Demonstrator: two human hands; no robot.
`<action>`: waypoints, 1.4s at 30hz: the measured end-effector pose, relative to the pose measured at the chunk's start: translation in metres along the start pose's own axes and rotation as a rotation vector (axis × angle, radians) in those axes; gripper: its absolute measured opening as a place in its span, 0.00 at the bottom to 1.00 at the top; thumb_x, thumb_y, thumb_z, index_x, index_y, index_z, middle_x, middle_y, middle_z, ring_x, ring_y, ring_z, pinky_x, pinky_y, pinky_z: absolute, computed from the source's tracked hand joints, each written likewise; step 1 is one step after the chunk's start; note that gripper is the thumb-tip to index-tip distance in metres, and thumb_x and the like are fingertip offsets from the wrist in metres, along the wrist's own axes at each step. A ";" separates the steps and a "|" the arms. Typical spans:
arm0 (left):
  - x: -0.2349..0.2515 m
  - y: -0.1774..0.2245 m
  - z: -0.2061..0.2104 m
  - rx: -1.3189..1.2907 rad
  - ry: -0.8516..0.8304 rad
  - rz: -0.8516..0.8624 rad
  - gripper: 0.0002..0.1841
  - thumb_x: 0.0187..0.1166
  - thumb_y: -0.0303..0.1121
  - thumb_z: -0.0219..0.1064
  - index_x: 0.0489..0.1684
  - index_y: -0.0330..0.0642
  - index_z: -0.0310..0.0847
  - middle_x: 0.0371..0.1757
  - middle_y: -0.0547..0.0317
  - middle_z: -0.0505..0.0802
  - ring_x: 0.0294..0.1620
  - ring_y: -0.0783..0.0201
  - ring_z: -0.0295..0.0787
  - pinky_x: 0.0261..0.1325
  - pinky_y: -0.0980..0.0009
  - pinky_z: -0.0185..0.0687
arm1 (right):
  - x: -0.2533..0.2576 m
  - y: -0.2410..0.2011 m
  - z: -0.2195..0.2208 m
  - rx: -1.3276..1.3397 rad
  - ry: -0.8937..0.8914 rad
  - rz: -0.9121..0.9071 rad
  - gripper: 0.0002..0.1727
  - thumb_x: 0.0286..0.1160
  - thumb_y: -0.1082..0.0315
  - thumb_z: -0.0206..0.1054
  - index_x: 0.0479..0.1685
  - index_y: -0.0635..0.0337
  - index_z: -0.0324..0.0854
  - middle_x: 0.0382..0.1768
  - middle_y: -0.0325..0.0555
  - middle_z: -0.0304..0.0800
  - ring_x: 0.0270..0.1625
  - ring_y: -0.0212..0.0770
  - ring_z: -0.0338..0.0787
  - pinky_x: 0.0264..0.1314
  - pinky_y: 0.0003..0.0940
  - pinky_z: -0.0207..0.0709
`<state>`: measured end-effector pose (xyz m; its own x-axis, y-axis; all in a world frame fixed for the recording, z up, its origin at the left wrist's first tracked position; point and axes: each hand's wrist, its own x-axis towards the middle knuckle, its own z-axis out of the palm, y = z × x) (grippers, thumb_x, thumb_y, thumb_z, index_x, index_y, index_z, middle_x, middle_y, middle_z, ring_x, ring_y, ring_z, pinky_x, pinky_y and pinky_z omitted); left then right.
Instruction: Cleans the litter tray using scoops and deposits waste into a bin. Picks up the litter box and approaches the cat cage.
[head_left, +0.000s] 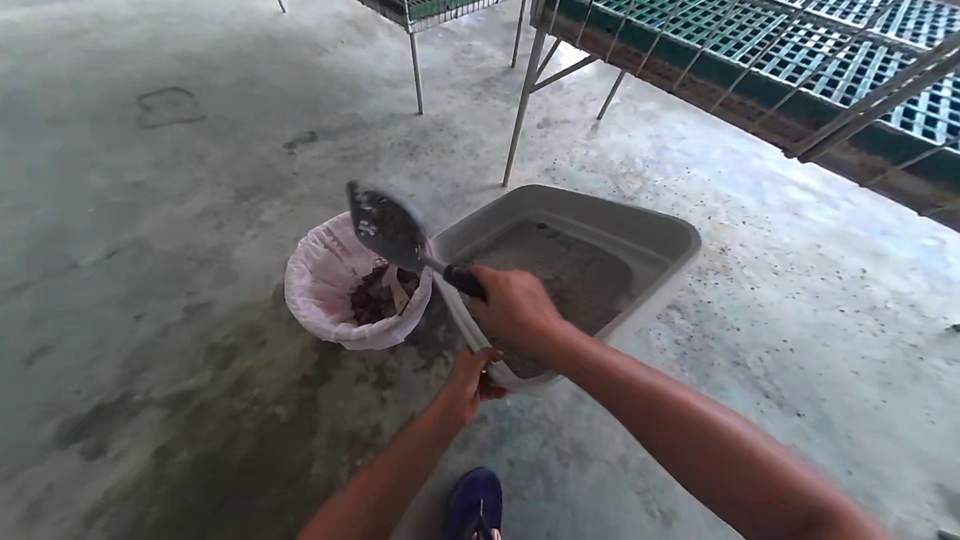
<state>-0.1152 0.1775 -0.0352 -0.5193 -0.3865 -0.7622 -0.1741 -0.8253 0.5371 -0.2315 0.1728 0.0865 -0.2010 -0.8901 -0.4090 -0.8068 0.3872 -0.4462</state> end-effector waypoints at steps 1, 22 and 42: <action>0.000 -0.005 0.000 0.005 0.004 0.011 0.10 0.92 0.30 0.52 0.64 0.37 0.65 0.36 0.50 0.88 0.26 0.63 0.90 0.29 0.71 0.89 | 0.008 -0.006 0.010 -0.116 -0.011 -0.040 0.23 0.88 0.68 0.55 0.79 0.59 0.74 0.62 0.63 0.88 0.66 0.63 0.87 0.67 0.61 0.76; 0.172 -0.002 -0.065 0.419 0.156 0.391 0.45 0.76 0.19 0.68 0.93 0.30 0.40 0.85 0.29 0.68 0.82 0.44 0.70 0.81 0.54 0.68 | -0.176 0.220 0.124 0.842 -0.220 0.903 0.16 0.88 0.71 0.59 0.69 0.67 0.75 0.31 0.46 0.85 0.21 0.35 0.81 0.26 0.30 0.77; 0.080 -0.025 -0.028 0.580 0.039 0.642 0.39 0.83 0.30 0.65 0.87 0.17 0.45 0.71 0.23 0.80 0.67 0.50 0.84 0.73 0.61 0.78 | -0.085 0.168 0.145 0.955 0.388 0.427 0.21 0.75 0.70 0.73 0.66 0.71 0.82 0.29 0.44 0.88 0.19 0.29 0.81 0.24 0.27 0.79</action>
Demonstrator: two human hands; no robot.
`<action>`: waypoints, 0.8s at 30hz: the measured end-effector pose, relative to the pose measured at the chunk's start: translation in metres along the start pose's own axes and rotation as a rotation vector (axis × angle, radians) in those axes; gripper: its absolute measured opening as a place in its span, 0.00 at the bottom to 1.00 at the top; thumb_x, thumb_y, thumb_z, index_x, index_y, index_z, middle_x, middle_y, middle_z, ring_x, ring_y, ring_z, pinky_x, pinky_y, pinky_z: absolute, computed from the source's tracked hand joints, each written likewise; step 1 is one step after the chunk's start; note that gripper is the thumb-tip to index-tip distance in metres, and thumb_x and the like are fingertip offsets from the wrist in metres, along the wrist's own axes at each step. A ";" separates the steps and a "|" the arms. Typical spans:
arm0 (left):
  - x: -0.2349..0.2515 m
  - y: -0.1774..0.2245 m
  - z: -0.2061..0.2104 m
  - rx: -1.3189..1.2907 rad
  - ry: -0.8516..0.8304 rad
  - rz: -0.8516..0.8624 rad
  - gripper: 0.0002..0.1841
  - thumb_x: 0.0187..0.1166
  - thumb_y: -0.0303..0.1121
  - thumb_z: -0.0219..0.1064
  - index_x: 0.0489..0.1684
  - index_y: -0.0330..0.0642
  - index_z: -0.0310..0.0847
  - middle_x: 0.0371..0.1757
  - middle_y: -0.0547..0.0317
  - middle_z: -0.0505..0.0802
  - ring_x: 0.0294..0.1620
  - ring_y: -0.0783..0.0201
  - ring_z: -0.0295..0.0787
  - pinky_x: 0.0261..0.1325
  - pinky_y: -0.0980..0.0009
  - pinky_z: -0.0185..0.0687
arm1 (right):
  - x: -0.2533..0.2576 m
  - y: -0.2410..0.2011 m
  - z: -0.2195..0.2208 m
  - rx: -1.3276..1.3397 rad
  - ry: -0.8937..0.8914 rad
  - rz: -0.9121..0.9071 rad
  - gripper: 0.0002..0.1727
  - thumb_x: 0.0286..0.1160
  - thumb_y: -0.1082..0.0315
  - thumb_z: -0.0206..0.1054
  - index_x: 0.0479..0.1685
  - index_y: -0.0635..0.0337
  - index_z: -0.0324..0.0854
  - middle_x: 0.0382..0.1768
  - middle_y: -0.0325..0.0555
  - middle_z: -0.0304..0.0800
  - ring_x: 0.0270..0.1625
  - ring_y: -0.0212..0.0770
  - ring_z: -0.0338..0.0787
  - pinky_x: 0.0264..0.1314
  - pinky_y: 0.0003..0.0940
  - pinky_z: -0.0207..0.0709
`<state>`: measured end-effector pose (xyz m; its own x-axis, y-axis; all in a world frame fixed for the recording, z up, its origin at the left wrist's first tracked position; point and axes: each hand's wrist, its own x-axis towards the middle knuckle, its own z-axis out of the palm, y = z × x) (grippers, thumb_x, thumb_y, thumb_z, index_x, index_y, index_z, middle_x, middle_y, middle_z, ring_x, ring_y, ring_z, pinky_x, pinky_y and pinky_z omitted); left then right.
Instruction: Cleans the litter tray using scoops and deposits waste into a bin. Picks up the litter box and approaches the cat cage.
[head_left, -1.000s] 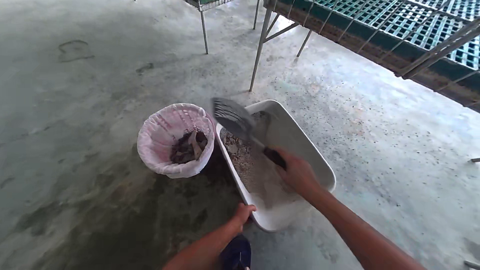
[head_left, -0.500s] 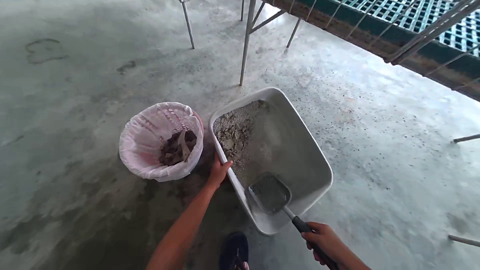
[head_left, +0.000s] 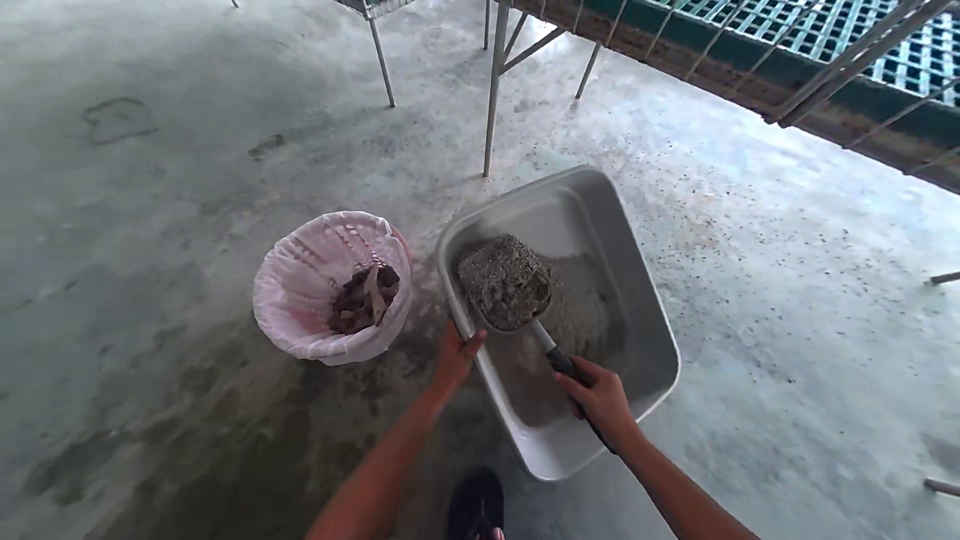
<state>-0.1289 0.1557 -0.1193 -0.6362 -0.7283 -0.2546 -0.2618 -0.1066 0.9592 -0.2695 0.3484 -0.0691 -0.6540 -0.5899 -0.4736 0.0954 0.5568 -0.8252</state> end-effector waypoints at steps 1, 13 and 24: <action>0.008 -0.003 -0.004 -0.011 0.015 -0.053 0.36 0.86 0.29 0.63 0.87 0.19 0.46 0.72 0.24 0.79 0.69 0.50 0.84 0.74 0.60 0.77 | -0.001 0.002 -0.005 -0.015 0.018 -0.015 0.21 0.74 0.70 0.74 0.65 0.71 0.83 0.30 0.45 0.89 0.19 0.29 0.81 0.24 0.27 0.79; 0.028 -0.068 -0.028 -0.017 0.038 -0.234 0.32 0.98 0.40 0.34 0.93 0.26 0.36 0.94 0.29 0.47 0.96 0.45 0.41 0.95 0.55 0.36 | 0.003 0.043 -0.043 0.181 0.048 0.107 0.11 0.80 0.74 0.66 0.56 0.70 0.83 0.17 0.38 0.82 0.12 0.28 0.77 0.15 0.23 0.74; -0.010 -0.077 -0.007 -0.050 -0.035 -0.354 0.33 0.97 0.44 0.34 0.95 0.32 0.32 0.95 0.33 0.44 0.96 0.45 0.41 0.94 0.51 0.40 | 0.010 0.045 -0.030 0.224 0.123 0.126 0.12 0.80 0.73 0.68 0.56 0.71 0.83 0.17 0.40 0.82 0.12 0.29 0.77 0.15 0.24 0.75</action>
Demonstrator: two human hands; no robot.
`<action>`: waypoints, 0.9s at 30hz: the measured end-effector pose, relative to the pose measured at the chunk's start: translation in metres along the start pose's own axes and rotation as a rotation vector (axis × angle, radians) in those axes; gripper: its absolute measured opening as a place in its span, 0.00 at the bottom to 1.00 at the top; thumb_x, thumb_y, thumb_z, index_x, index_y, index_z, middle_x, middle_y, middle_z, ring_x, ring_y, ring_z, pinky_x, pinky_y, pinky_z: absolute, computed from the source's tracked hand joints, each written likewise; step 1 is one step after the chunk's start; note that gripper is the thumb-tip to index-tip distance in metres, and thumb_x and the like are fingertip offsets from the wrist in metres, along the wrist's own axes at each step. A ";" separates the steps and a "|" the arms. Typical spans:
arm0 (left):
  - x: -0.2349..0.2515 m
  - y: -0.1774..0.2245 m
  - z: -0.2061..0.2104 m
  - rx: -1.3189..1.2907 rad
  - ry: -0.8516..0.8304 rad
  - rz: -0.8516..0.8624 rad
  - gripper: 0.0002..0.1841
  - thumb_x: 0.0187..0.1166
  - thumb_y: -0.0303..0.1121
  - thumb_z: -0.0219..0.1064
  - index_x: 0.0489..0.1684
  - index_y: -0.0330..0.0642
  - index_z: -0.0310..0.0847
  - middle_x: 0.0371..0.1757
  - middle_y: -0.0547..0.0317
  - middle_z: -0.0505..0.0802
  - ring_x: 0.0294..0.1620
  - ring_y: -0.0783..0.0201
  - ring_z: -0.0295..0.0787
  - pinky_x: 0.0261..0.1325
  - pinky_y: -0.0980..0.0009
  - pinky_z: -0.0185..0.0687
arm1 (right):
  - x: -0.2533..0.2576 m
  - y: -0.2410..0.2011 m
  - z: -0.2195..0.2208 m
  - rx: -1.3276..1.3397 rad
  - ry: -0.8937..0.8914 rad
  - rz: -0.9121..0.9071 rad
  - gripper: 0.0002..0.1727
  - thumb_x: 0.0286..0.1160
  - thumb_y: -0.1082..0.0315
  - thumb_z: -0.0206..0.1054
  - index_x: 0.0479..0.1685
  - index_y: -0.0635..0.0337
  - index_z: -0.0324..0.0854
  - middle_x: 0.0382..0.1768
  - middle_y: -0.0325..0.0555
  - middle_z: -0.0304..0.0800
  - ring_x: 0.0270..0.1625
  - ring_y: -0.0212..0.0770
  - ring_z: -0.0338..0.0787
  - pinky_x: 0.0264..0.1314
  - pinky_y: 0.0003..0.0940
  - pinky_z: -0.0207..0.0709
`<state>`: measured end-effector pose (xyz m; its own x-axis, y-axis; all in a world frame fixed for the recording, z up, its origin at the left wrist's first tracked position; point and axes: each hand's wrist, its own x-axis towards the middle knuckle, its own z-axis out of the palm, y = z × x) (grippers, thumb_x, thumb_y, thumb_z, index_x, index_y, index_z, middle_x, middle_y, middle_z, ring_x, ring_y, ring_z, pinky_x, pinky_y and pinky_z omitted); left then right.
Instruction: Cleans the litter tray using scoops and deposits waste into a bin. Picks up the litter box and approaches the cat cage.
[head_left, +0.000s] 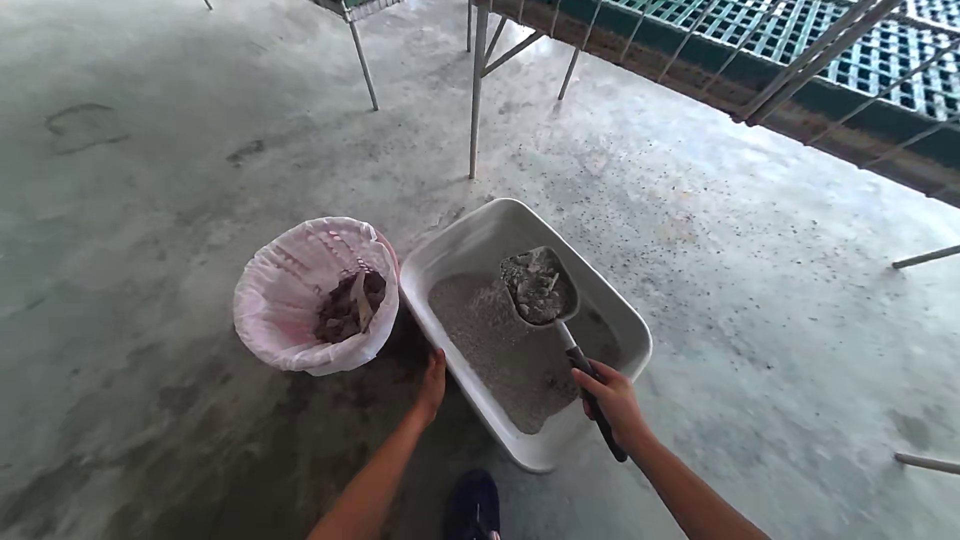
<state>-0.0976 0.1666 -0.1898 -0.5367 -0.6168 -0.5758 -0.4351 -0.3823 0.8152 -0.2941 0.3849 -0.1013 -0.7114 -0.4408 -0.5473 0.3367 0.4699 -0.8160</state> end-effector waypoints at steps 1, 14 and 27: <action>-0.004 -0.002 0.003 -0.015 -0.013 -0.011 0.34 0.97 0.45 0.34 0.95 0.33 0.31 0.95 0.33 0.45 0.95 0.44 0.44 0.93 0.49 0.46 | -0.001 -0.001 0.000 -0.010 -0.024 -0.002 0.11 0.81 0.73 0.67 0.56 0.70 0.83 0.17 0.40 0.82 0.12 0.29 0.77 0.15 0.24 0.75; -0.052 -0.035 0.036 -0.042 -0.157 -0.113 0.32 0.97 0.42 0.36 0.91 0.24 0.44 0.90 0.25 0.58 0.91 0.40 0.55 0.90 0.50 0.52 | -0.006 -0.014 0.017 0.010 -0.024 0.012 0.13 0.82 0.72 0.68 0.58 0.71 0.82 0.19 0.41 0.82 0.13 0.30 0.78 0.17 0.25 0.76; -0.069 -0.042 0.088 -0.217 -0.003 -0.305 0.41 0.70 0.20 0.75 0.84 0.25 0.54 0.74 0.29 0.79 0.73 0.45 0.78 0.75 0.53 0.74 | -0.006 -0.023 0.017 -0.092 -0.001 0.047 0.13 0.82 0.71 0.68 0.59 0.70 0.83 0.20 0.42 0.83 0.13 0.31 0.78 0.17 0.25 0.76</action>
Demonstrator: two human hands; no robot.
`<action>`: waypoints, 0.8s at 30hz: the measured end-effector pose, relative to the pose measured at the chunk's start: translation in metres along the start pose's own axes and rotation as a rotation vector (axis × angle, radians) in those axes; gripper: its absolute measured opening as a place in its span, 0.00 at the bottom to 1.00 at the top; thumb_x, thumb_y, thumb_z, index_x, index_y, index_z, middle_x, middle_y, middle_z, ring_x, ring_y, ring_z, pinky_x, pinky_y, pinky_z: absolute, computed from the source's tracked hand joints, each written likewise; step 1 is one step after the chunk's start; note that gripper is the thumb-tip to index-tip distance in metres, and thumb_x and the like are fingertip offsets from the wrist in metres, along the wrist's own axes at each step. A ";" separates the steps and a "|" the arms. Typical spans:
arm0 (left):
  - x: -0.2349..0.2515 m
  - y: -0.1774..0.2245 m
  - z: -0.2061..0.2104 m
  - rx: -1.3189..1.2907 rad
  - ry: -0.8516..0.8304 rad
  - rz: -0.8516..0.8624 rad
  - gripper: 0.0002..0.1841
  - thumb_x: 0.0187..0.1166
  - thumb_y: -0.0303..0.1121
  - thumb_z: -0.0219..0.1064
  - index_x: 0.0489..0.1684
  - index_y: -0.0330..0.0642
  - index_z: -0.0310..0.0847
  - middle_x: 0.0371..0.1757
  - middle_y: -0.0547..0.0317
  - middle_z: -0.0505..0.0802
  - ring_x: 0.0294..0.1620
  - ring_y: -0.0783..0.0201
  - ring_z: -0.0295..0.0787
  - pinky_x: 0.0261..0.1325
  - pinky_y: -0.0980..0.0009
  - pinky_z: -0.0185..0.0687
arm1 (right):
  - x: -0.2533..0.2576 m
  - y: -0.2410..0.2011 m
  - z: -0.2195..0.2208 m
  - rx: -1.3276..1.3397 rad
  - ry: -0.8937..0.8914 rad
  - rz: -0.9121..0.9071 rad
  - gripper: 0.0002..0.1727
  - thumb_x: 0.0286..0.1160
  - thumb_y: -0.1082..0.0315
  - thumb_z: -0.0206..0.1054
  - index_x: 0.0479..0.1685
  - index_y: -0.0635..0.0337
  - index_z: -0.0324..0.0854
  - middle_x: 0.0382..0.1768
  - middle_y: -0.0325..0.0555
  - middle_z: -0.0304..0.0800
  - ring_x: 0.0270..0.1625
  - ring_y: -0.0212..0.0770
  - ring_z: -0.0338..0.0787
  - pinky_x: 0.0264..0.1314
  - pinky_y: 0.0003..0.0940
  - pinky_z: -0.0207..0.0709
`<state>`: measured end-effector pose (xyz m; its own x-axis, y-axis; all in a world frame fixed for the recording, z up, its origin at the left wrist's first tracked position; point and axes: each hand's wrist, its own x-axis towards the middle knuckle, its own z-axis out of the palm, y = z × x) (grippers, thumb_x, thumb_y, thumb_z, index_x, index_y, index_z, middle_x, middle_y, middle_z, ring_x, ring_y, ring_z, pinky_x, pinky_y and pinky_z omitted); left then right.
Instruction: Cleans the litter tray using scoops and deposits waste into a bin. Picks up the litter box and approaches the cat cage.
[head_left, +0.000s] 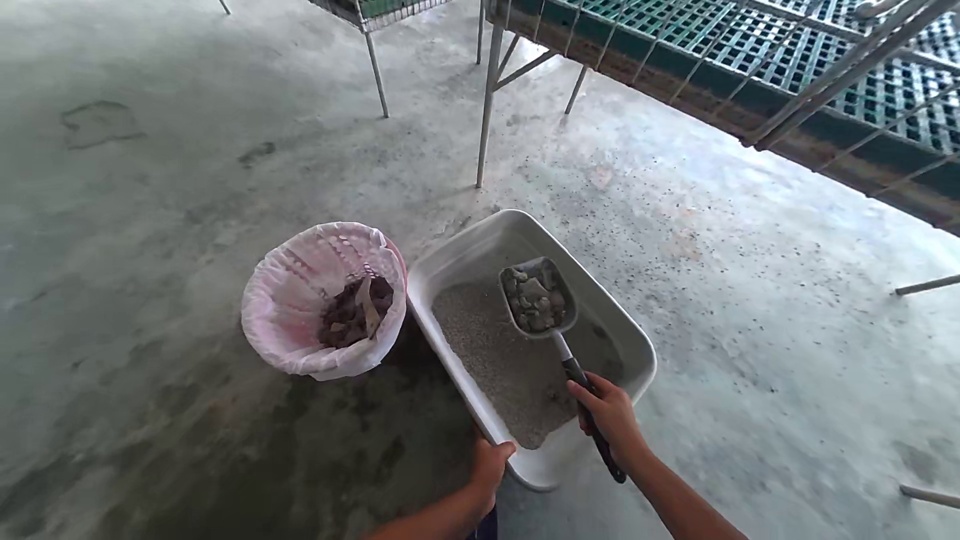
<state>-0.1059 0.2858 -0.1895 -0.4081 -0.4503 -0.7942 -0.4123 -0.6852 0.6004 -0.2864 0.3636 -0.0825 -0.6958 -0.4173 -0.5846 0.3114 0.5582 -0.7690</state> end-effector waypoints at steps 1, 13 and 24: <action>-0.001 0.002 0.000 0.013 0.008 0.002 0.38 0.69 0.18 0.74 0.81 0.24 0.58 0.71 0.29 0.80 0.71 0.45 0.79 0.73 0.52 0.75 | 0.001 -0.004 -0.001 -0.020 -0.021 0.012 0.13 0.83 0.70 0.68 0.58 0.69 0.83 0.19 0.42 0.83 0.13 0.31 0.78 0.17 0.25 0.76; -0.044 0.130 -0.019 -0.332 -0.109 0.037 0.15 0.88 0.24 0.53 0.69 0.33 0.62 0.37 0.50 0.85 0.29 0.63 0.88 0.34 0.69 0.87 | -0.060 -0.153 0.071 -0.491 -0.430 -0.351 0.26 0.86 0.68 0.59 0.82 0.63 0.71 0.54 0.58 0.89 0.45 0.45 0.90 0.53 0.43 0.84; -0.055 0.103 -0.017 -0.321 -0.165 0.138 0.11 0.90 0.19 0.41 0.55 0.38 0.68 0.36 0.63 0.83 0.32 0.75 0.82 0.41 0.79 0.81 | -0.060 -0.140 0.151 -1.190 -0.315 -1.047 0.25 0.79 0.79 0.60 0.77 0.61 0.80 0.57 0.69 0.89 0.58 0.66 0.90 0.61 0.57 0.80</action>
<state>-0.1119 0.2302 -0.0850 -0.5780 -0.4706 -0.6667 -0.0787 -0.7810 0.6196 -0.1905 0.2023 0.0210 -0.0688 -0.9924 -0.1019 -0.9470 0.0971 -0.3062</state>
